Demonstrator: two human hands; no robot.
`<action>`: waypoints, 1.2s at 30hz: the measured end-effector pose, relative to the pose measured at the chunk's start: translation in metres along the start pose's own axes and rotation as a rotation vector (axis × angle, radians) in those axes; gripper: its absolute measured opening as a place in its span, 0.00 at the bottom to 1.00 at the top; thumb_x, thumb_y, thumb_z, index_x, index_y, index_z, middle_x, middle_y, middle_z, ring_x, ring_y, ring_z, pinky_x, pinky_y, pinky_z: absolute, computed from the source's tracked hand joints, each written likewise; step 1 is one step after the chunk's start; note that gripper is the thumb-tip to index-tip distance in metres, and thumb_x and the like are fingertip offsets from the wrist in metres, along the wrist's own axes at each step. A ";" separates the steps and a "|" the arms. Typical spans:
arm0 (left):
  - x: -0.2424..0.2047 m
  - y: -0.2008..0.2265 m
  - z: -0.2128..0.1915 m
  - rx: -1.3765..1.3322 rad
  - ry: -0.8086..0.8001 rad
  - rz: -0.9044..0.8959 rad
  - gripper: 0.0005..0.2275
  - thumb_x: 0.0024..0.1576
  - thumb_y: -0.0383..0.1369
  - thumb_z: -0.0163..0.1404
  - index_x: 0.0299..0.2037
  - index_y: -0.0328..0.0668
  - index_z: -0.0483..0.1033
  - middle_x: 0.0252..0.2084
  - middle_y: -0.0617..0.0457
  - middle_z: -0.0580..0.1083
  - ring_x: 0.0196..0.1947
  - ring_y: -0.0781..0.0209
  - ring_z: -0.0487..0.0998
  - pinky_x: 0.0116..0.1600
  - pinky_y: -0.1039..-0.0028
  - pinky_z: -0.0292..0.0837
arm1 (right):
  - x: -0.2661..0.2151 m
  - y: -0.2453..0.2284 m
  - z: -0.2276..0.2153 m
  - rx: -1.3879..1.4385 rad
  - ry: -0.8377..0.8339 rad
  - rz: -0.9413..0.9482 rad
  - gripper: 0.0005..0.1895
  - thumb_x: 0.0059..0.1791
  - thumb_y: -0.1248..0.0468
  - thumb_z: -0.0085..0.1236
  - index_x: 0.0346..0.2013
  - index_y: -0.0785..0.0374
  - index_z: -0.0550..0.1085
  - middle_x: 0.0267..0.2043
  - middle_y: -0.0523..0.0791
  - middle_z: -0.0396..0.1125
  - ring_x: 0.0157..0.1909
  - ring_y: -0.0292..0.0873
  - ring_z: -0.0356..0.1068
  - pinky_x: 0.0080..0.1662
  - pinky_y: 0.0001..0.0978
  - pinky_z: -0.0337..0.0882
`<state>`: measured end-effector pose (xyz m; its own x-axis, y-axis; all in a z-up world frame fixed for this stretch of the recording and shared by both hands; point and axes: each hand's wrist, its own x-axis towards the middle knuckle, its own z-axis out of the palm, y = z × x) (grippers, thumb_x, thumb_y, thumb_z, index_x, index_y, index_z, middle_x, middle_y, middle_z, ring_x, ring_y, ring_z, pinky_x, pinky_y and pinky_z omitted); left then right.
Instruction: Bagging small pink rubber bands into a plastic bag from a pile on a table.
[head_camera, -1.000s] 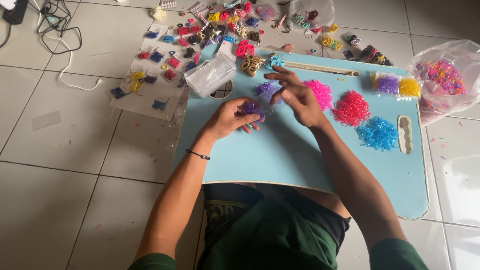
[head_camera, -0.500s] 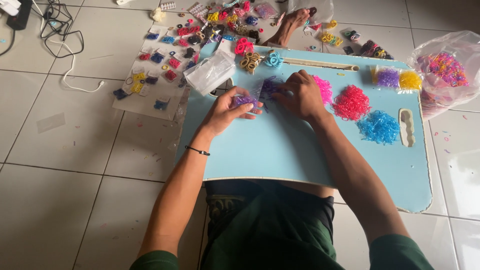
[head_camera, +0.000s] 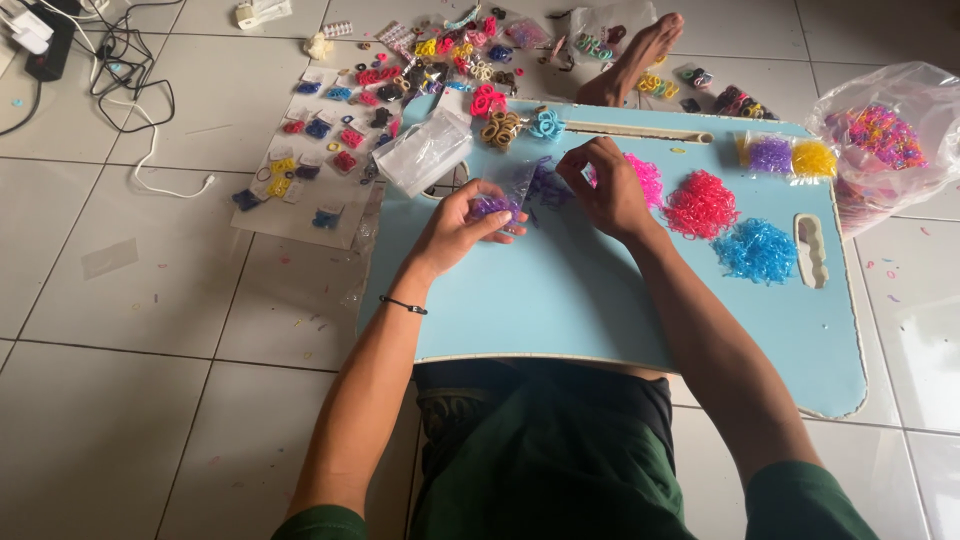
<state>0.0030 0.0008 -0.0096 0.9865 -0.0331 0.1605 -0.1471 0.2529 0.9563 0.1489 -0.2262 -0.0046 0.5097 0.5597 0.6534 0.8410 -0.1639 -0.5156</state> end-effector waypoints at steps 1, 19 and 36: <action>0.000 -0.001 0.000 0.002 0.001 0.002 0.13 0.59 0.28 0.58 0.50 0.35 0.70 0.43 0.36 0.77 0.41 0.45 0.84 0.44 0.62 0.87 | 0.000 -0.005 -0.003 0.001 0.001 -0.003 0.04 0.55 0.66 0.62 0.41 0.64 0.77 0.37 0.51 0.68 0.44 0.54 0.70 0.44 0.43 0.70; -0.002 0.006 0.007 0.138 -0.038 -0.016 0.14 0.59 0.28 0.58 0.52 0.33 0.70 0.41 0.36 0.77 0.38 0.47 0.85 0.40 0.66 0.87 | 0.012 -0.048 -0.015 0.487 0.006 0.156 0.10 0.59 0.61 0.55 0.43 0.67 0.77 0.52 0.53 0.68 0.56 0.50 0.68 0.54 0.38 0.65; 0.001 0.002 0.001 -0.073 0.053 0.023 0.14 0.61 0.31 0.56 0.53 0.36 0.68 0.48 0.30 0.76 0.47 0.41 0.82 0.49 0.55 0.85 | -0.008 0.009 0.004 -0.281 -0.310 0.083 0.09 0.53 0.58 0.62 0.40 0.60 0.81 0.37 0.50 0.72 0.41 0.51 0.75 0.43 0.42 0.76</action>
<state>0.0037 -0.0001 -0.0072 0.9855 0.0239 0.1678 -0.1665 0.3225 0.9318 0.1517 -0.2285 -0.0169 0.5355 0.7461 0.3958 0.8378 -0.4102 -0.3603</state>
